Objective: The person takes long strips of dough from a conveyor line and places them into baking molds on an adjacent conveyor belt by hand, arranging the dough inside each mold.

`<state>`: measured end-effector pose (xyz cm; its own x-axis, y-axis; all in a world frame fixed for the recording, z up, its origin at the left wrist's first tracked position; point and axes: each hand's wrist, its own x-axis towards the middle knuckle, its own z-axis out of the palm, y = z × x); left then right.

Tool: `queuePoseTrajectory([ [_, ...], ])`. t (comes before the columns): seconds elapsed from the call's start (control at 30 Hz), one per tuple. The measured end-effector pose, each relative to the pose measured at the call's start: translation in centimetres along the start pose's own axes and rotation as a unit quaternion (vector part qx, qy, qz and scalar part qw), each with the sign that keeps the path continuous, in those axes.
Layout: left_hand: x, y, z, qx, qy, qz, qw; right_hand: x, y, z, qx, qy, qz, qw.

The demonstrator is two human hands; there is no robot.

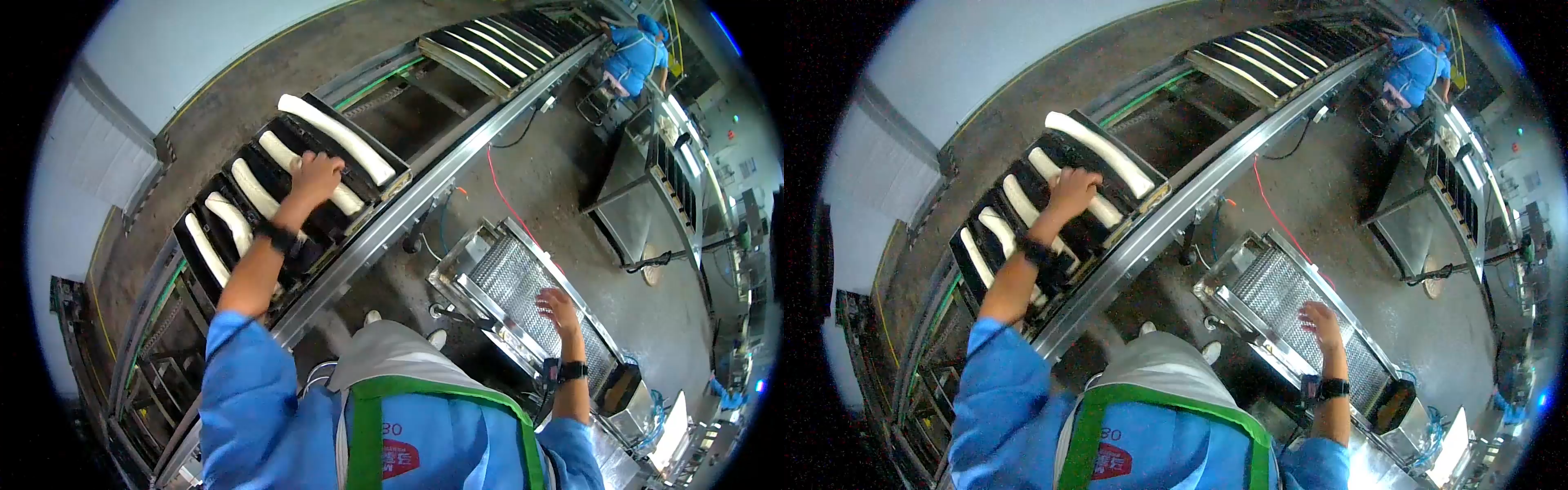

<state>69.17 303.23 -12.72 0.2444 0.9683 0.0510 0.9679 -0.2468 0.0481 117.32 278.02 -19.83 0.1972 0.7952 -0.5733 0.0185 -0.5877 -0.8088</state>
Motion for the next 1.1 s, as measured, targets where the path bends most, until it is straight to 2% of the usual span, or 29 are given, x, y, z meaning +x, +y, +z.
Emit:
queuePoseTrajectory([
  [0.07, 4.8, -0.3, 1.4, 0.044, -0.059, -0.025, 0.997, 0.0, 1.8, -1.8, 0.054, 0.031, 0.008, 0.998],
  [0.1, 6.8, -0.6, 2.4, 0.047, -0.08, -0.046, 0.995, -1.0, 1.1, -1.7, 0.05, 0.027, -0.02, 0.998],
  [0.27, 9.7, -0.4, 5.6, 0.056, -0.043, -0.071, 0.995, -0.7, 0.5, -2.8, 0.021, 0.036, -0.005, 0.999],
  [0.33, 10.7, -0.1, 4.7, 0.012, -0.246, -0.081, 0.966, -0.3, 0.1, -3.4, 0.009, 0.032, 0.004, 0.999],
  [0.37, 10.0, -0.1, 4.8, 0.012, -0.247, -0.085, 0.965, 0.1, 0.2, -3.8, 0.01, 0.03, 0.006, 0.999],
  [0.43, 8.0, -0.4, 4.5, -0.034, -0.275, -0.037, 0.96, 1.0, 0.5, -4.3, 0.032, 0.027, -0.003, 0.999],
  [0.57, 4.5, -0.5, 2.2, -0.045, -0.255, -0.073, 0.963, 2.7, -0.9, -4.4, 0.02, 0.001, -0.009, 1.0],
  [0.63, 3.9, -0.3, 1.7, -0.04, -0.156, -0.131, 0.978, 3.6, -2.3, -4.2, 0.007, -0.012, -0.016, 1.0],
  [0.77, 4.2, -0.8, 0.9, 0.007, -0.108, -0.16, 0.981, 4.8, -5.0, -4.1, 0.0, -0.036, -0.041, 0.999],
  [0.83, 3.9, -0.7, 0.2, 0.083, -0.091, -0.118, 0.985, 5.1, -5.8, -4.4, -0.002, -0.051, -0.059, 0.997],
  [0.87, 3.2, -0.7, 0.6, 0.106, -0.015, -0.059, 0.992, 4.7, -6.3, -4.5, -0.018, -0.043, -0.06, 0.997],
  [0.9, 3.0, -0.2, 1.1, 0.099, -0.073, -0.028, 0.992, 4.5, -6.3, -4.8, -0.014, -0.032, -0.061, 0.998],
  [0.93, 2.2, 1.4, -0.9, 0.025, -0.207, 0.01, 0.978, 4.0, -6.0, -5.0, -0.014, -0.022, -0.051, 0.998],
  [0.97, 1.0, 0.9, 1.1, -0.031, -0.281, 0.083, 0.956, 3.3, -5.6, -5.3, -0.012, -0.008, -0.041, 0.999],
  [1.0, -0.9, 1.0, 2.2, -0.123, -0.295, 0.085, 0.944, 3.1, -4.8, -5.6, -0.011, 0.0, -0.046, 0.999],
  [1.03, -1.5, 1.9, 1.4, -0.088, -0.321, 0.1, 0.938, 3.1, -4.5, -5.9, -0.001, 0.021, -0.047, 0.999],
  [1.1, -3.1, 1.0, 2.2, -0.067, -0.294, 0.085, 0.95, 2.2, -4.2, -6.2, -0.029, 0.031, -0.03, 0.999],
])
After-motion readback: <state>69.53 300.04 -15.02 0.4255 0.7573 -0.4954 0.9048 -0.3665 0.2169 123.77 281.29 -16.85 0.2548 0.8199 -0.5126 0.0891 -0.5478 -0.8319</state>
